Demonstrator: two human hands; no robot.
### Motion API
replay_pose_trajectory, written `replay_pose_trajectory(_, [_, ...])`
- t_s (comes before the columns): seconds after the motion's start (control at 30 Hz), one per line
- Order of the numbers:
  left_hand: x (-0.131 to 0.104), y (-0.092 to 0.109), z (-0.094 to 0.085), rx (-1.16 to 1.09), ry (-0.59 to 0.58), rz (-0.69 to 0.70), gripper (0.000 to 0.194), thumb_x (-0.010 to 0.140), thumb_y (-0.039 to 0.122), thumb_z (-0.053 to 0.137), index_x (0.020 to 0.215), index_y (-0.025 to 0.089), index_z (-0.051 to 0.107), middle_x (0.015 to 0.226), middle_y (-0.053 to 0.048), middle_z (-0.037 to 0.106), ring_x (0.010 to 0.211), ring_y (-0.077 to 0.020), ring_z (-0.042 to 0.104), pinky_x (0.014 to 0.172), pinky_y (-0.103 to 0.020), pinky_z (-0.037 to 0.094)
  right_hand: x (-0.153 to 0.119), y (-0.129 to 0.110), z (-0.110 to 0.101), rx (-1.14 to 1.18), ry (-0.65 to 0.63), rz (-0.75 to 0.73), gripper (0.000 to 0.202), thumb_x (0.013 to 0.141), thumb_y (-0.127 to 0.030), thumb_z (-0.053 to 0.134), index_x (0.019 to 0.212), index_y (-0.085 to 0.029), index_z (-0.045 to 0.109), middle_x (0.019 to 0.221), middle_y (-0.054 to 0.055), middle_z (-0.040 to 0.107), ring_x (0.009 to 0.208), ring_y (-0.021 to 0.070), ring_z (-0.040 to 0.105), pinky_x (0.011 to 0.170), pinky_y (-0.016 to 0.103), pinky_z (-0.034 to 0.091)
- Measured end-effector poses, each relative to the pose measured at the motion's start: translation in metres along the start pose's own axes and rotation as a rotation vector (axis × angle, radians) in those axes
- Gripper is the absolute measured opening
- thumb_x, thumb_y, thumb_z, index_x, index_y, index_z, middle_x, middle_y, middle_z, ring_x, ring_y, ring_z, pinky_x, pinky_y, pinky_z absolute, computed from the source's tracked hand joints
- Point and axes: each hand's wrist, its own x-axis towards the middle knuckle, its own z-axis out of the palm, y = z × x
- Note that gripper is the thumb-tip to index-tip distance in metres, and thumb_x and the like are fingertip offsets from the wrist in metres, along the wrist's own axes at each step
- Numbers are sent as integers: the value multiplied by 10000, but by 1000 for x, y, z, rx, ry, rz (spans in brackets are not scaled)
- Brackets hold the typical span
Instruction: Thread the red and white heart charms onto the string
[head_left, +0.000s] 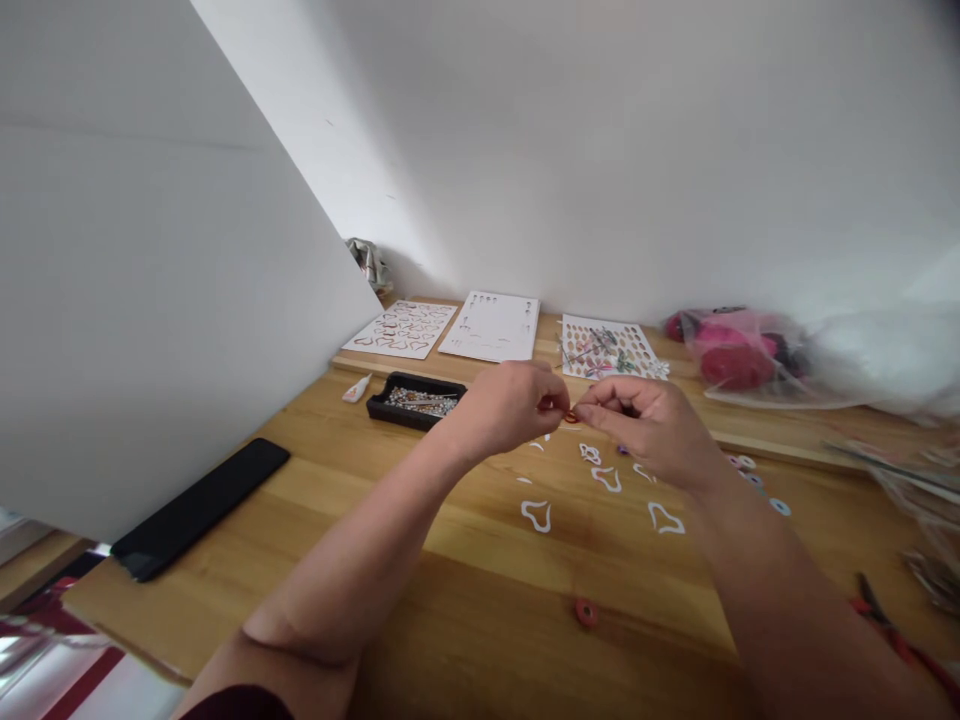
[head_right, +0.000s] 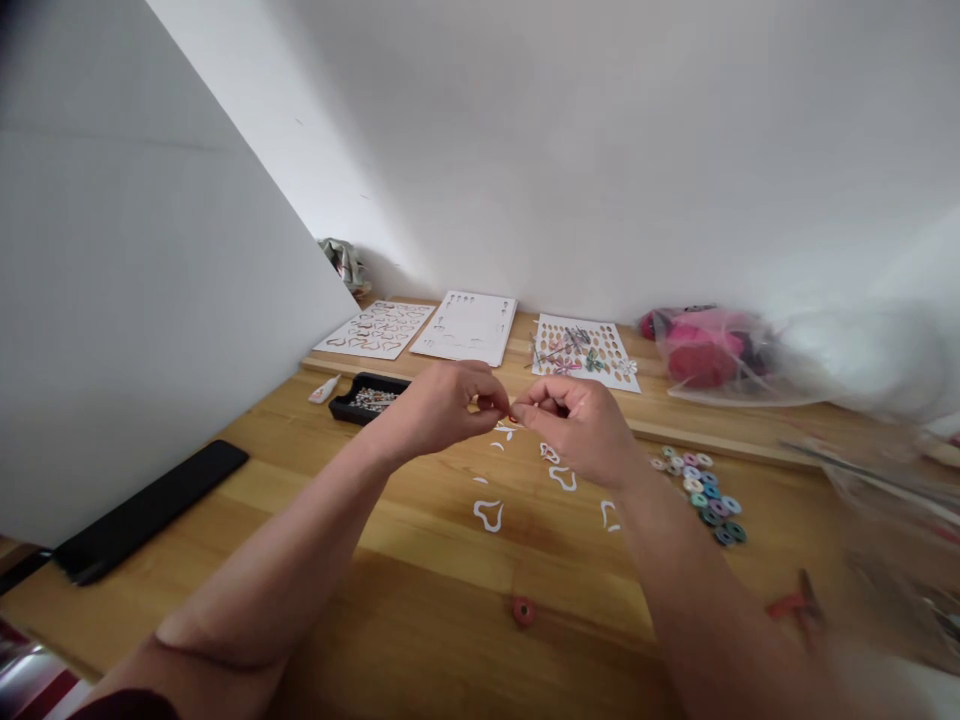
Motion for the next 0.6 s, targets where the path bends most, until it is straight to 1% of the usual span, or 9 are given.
replay_pose_trajectory(0.07, [-1,0,-1,-23,-58,63,159,791,151,601,795,183,756,800,-44,691,704,-136,582,655,-283,395,1,1,-3,-21,-7,4,196,789,-386,743,726,-204,708,573,-6,541,489,98,382,450,270,256])
replay_pose_trajectory(0.13, [-2,0,-3,-116,-80,105,146,788,138,614,794,180,753,784,-32,686,701,-121,580,649,-262,399,3,3,-5,5,-12,22,197,780,-390,751,733,-201,718,583,1,560,490,97,397,443,266,267])
replay_pose_trajectory(0.2, [-3,-1,-5,-258,-83,82,107,781,154,641,804,171,744,737,-15,671,658,-102,551,610,-240,389,5,7,-7,117,-25,68,219,754,-412,775,743,-202,717,587,-1,571,478,89,398,429,255,264])
replay_pose_trajectory(0.3, [-2,-3,-9,-477,-68,-5,77,776,222,692,799,154,720,657,11,622,563,-72,456,531,-221,335,7,15,-7,376,-47,169,274,676,-442,833,740,-211,698,548,-34,539,433,64,345,404,232,217])
replay_pose_trajectory(0.37, [-1,-4,-9,-594,-33,-49,121,780,267,714,782,146,701,652,17,600,554,-62,433,521,-214,324,8,19,-4,509,-53,215,294,618,-419,873,731,-218,689,511,-64,487,417,52,317,402,219,204])
replay_pose_trajectory(0.43, [1,-6,-8,-678,26,-91,163,779,296,729,762,141,684,677,13,601,576,-60,450,537,-211,337,9,21,0,579,-52,234,291,592,-380,890,711,-218,680,514,-75,474,413,41,309,409,214,212])
replay_pose_trajectory(0.5, [3,-7,-6,-718,89,-139,183,771,312,739,763,139,678,691,11,601,592,-62,462,551,-212,344,8,20,5,592,-54,235,277,604,-360,883,681,-210,664,525,-76,473,411,33,301,415,215,214])
replay_pose_trajectory(0.6, [5,-10,-2,-712,172,-204,195,757,323,745,781,139,682,693,13,600,596,-64,461,559,-216,344,8,17,12,524,-59,202,262,643,-374,853,671,-199,661,526,-68,463,423,43,322,418,222,205])
